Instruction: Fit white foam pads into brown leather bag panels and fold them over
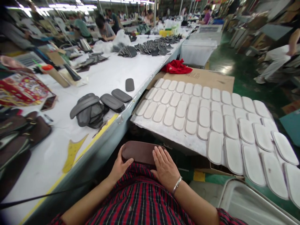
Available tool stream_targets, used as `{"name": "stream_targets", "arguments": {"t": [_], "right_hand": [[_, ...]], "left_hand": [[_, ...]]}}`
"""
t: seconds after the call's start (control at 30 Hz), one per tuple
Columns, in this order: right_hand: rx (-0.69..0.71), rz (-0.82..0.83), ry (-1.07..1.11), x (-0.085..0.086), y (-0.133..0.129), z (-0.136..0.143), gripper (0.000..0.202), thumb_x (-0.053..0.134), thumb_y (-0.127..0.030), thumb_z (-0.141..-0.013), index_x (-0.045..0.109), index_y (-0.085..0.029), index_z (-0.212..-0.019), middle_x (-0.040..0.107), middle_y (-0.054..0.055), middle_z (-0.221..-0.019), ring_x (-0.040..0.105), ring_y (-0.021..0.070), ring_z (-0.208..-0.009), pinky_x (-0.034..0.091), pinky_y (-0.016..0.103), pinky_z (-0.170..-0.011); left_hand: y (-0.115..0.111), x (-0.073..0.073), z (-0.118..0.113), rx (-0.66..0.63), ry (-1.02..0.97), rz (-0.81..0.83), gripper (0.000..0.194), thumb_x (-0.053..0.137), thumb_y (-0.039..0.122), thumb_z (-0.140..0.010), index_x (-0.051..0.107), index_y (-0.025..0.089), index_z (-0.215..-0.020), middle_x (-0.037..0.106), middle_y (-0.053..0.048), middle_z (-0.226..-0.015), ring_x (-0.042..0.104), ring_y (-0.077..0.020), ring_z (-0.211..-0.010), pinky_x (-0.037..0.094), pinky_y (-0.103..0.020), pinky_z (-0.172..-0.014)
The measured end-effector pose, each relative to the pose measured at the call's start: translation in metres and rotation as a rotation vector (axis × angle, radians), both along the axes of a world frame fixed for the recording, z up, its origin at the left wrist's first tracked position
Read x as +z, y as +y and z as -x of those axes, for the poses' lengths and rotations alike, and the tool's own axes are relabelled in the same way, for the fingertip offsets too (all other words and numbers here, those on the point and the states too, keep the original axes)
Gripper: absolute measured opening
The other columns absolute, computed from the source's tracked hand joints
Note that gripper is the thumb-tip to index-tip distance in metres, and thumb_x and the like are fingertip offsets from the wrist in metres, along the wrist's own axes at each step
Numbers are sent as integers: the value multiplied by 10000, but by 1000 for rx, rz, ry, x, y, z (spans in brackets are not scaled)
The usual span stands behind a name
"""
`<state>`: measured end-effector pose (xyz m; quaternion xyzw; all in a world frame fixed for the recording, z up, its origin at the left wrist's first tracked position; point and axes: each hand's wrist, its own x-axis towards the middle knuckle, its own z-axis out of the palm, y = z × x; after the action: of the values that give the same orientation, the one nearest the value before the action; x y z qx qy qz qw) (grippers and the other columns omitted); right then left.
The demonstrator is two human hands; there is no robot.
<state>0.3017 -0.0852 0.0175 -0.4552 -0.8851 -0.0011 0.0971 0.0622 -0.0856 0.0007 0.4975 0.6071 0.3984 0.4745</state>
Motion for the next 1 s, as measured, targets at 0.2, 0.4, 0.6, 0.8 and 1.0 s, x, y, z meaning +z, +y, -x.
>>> {"name": "stream_targets", "arguments": {"t": [0.2, 0.4, 0.6, 0.8, 1.0], "right_hand": [[49, 35, -16, 5, 11, 39, 733, 476, -523, -804, 336, -41, -1338, 258, 170, -1430, 180, 288, -1329, 206, 433, -1075], [-122, 110, 51, 15, 21, 26, 785, 451, -581, -786, 281, -70, -1358, 322, 153, -1405, 241, 264, -1311, 230, 460, -1066], [-305, 239, 69, 7, 32, 13, 1037, 535, -719, -614, 274, -26, -1340, 427, 203, -1313, 366, 298, -1232, 243, 487, -1056], [-287, 368, 69, 19, 49, 21, 1026, 571, -747, -542, 404, -38, -1265, 523, 196, -1186, 454, 328, -1117, 306, 494, -998], [-299, 468, 72, 25, 65, 25, 786, 595, -685, -598, 518, -99, -1116, 570, 127, -999, 516, 274, -947, 394, 441, -875]], "left_hand": [[1, 2, -1, 30, -45, -7, 757, 580, 383, -761, 170, 165, -1359, 402, -127, -1347, 411, -208, -1221, 307, -386, -1044], [0, 4, 4, 29, 81, 74, 828, 625, 394, -707, 182, 158, -1365, 397, -143, -1349, 397, -237, -1230, 285, -424, -1048], [5, 4, 11, -65, 158, 73, 1076, 718, 417, -590, 52, 196, -1405, 298, -149, -1413, 300, -278, -1293, 243, -462, -1059], [13, 1, 5, 16, 124, 190, 1042, 723, 352, -586, 70, 236, -1390, 432, -122, -1313, 437, -263, -1192, 323, -456, -1013], [13, 2, -1, 40, 87, 209, 905, 703, 354, -618, 170, 228, -1338, 448, -105, -1295, 439, -250, -1192, 364, -423, -993]]}}
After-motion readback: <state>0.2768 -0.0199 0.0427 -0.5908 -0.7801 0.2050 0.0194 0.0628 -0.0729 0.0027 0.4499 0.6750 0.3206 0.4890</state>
